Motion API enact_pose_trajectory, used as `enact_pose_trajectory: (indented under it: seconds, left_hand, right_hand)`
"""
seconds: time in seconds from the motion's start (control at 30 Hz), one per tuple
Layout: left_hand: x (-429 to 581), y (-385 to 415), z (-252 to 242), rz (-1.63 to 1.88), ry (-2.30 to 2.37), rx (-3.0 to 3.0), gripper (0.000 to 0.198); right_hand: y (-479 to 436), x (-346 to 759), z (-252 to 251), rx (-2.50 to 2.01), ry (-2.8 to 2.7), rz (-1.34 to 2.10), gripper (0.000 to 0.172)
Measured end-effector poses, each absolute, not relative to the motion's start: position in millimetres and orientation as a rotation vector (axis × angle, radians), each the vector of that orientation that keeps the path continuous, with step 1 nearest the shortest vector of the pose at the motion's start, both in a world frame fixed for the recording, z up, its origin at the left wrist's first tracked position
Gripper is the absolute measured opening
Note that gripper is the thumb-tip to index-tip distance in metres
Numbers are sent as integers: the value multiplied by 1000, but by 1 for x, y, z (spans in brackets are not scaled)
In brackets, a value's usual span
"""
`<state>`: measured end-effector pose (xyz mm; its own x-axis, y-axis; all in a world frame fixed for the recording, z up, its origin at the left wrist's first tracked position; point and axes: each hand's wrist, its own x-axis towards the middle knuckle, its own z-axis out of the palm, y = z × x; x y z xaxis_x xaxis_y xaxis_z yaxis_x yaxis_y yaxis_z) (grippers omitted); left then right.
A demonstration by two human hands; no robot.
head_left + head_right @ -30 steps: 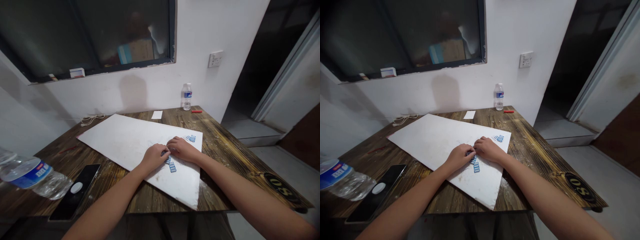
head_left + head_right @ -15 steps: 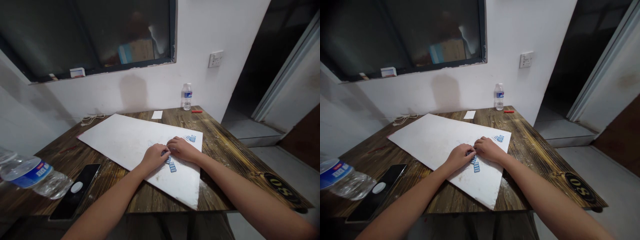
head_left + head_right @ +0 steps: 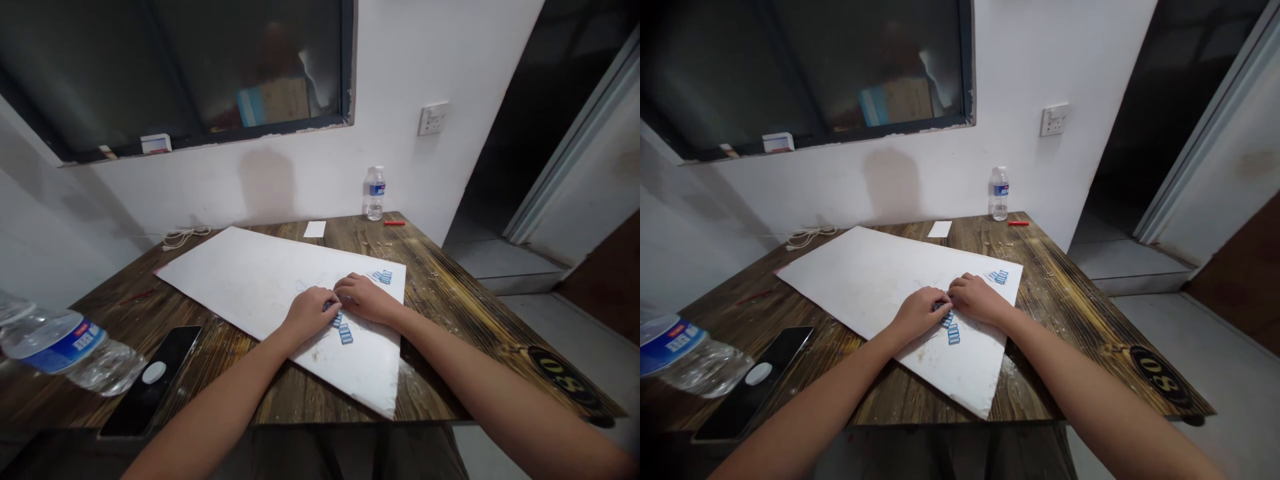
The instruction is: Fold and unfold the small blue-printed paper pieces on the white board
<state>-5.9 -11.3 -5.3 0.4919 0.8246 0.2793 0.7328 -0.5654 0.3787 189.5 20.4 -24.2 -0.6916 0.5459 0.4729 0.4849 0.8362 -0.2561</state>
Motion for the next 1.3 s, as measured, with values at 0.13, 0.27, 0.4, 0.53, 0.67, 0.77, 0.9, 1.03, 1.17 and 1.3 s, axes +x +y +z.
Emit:
enact_pose_trajectory:
  seconds: [0.13, 0.27, 0.4, 0.53, 0.67, 0.77, 0.9, 1.03, 1.17, 1.3]
  left_hand:
    - [-6, -11, -6, 646, 1340, 2524, 12]
    - [-6, -11, -5, 661, 1335, 2526, 13]
    - [-5, -12, -5, 651, 1341, 2530, 13]
    - [-6, -12, -5, 645, 1337, 2528, 13]
    - [-5, -12, -4, 635, 1347, 2525, 13]
    - [-5, -12, -4, 631, 1349, 2525, 14]
    - [-5, -12, -4, 619, 1366, 2524, 15]
    - [-5, -12, -4, 620, 1357, 2520, 14]
    - [-5, -13, -3, 620, 1357, 2520, 14]
    - [-5, -13, -3, 612, 1352, 2521, 14]
  right_hand:
    - [20, 189, -24, -760, -2467, 146, 15]
    - [20, 189, -24, -757, -2464, 144, 14]
    - [21, 190, -25, -748, -2460, 146, 15]
    - [21, 190, -25, -744, -2465, 153, 14]
    - [21, 189, -25, -751, -2468, 157, 14]
    - [21, 189, -25, -758, -2472, 156, 14]
    - [20, 189, -24, -762, -2475, 155, 15]
    - [19, 189, -23, -768, -2477, 147, 15]
    - [20, 189, -23, -773, -2487, 144, 16]
    - [21, 189, -25, -778, -2491, 158, 16]
